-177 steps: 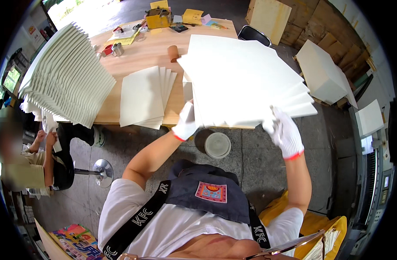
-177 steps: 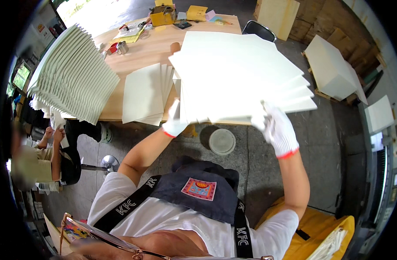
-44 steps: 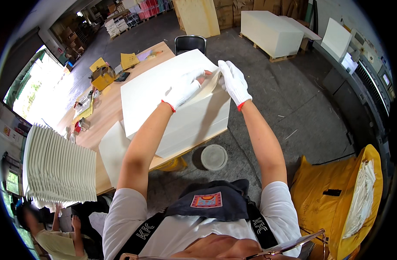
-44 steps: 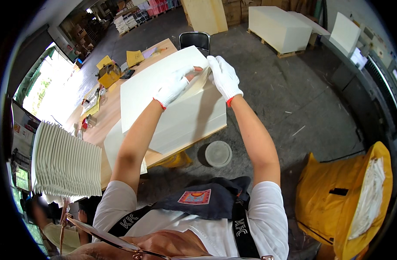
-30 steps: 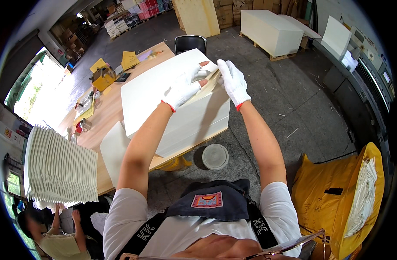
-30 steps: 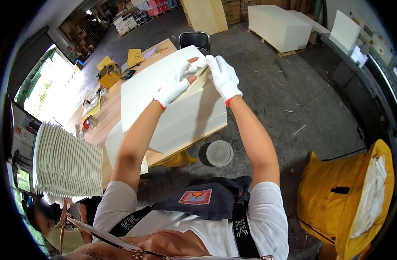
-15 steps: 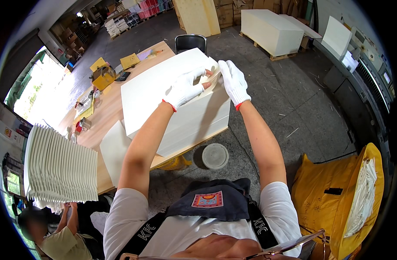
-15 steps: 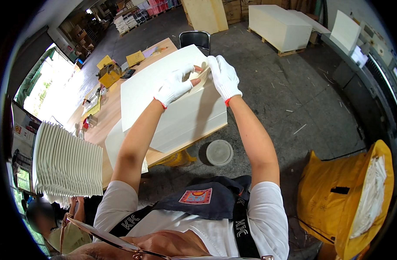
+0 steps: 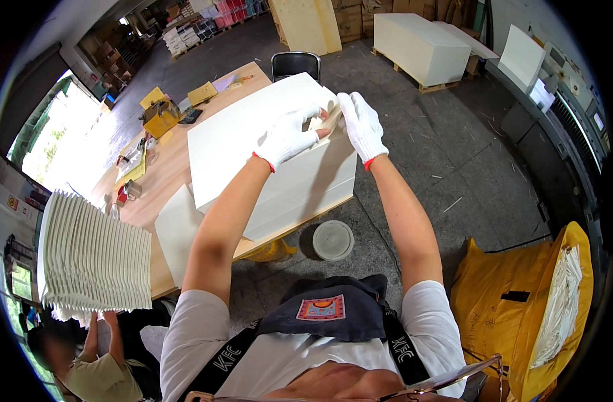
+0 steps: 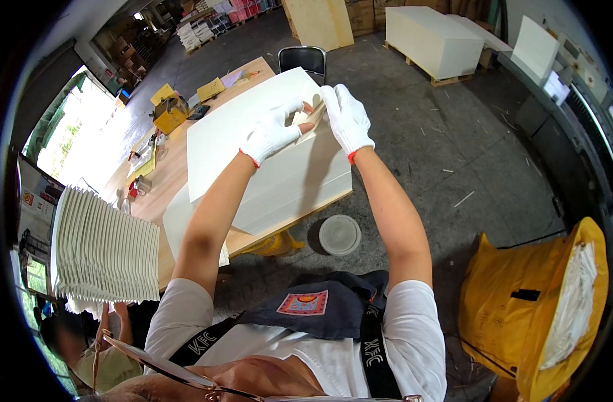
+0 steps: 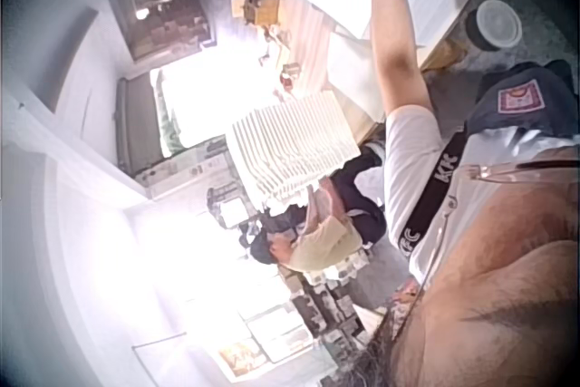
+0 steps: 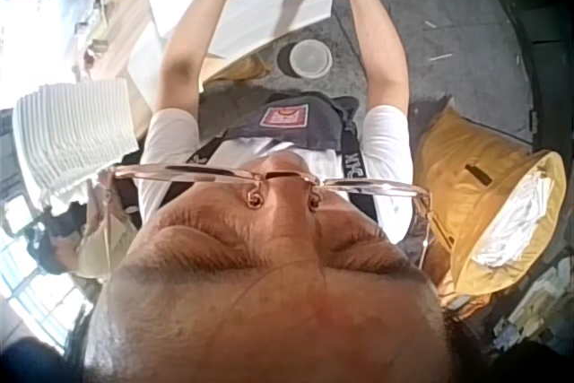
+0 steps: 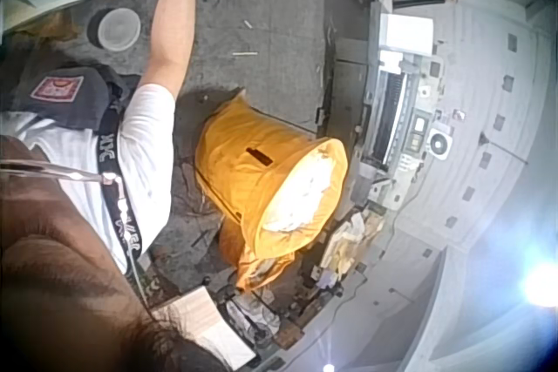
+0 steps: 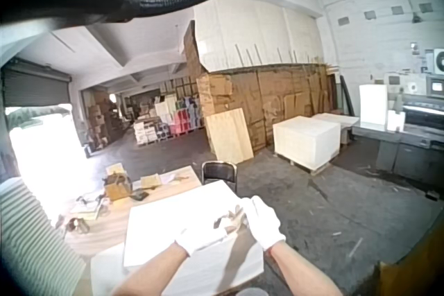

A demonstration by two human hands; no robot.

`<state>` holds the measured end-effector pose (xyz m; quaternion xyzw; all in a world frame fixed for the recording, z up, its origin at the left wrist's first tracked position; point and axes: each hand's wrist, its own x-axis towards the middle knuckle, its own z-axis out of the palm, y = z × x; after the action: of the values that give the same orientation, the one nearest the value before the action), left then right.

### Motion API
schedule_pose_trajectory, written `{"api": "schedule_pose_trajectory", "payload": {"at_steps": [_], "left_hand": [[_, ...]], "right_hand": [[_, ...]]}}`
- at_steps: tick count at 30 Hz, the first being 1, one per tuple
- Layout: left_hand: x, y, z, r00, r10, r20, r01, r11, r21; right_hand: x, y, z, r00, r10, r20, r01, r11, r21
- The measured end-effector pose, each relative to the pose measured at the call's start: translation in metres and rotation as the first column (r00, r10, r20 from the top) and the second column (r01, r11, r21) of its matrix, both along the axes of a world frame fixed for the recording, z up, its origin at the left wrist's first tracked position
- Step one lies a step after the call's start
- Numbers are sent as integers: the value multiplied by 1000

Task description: The person repeatedly picks up small stacks of white paper sheets from a table and places them onto a larger, growing stack. The person wears white gloves and handles the sheets carefully to maintain alignment.

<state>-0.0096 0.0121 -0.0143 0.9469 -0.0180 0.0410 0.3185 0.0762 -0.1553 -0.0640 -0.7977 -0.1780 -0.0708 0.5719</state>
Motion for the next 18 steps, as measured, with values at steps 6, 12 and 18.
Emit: {"api": "schedule_pose_trajectory", "payload": {"at_steps": [6, 12, 18], "left_hand": [[6, 8, -13, 996, -48, 75, 56, 993, -105], [10, 12, -21, 982, -53, 183, 67, 995, -75], [8, 8, -13, 988, -96, 123, 88, 994, 65]], "right_hand": [[-1, 0, 1, 1000, -6, -5, 6, 1000, 14], [-2, 2, 2, 999, 8, -39, -8, 1000, 10], [0, 1, -2, 999, 3, -33, -2, 999, 38]]}}
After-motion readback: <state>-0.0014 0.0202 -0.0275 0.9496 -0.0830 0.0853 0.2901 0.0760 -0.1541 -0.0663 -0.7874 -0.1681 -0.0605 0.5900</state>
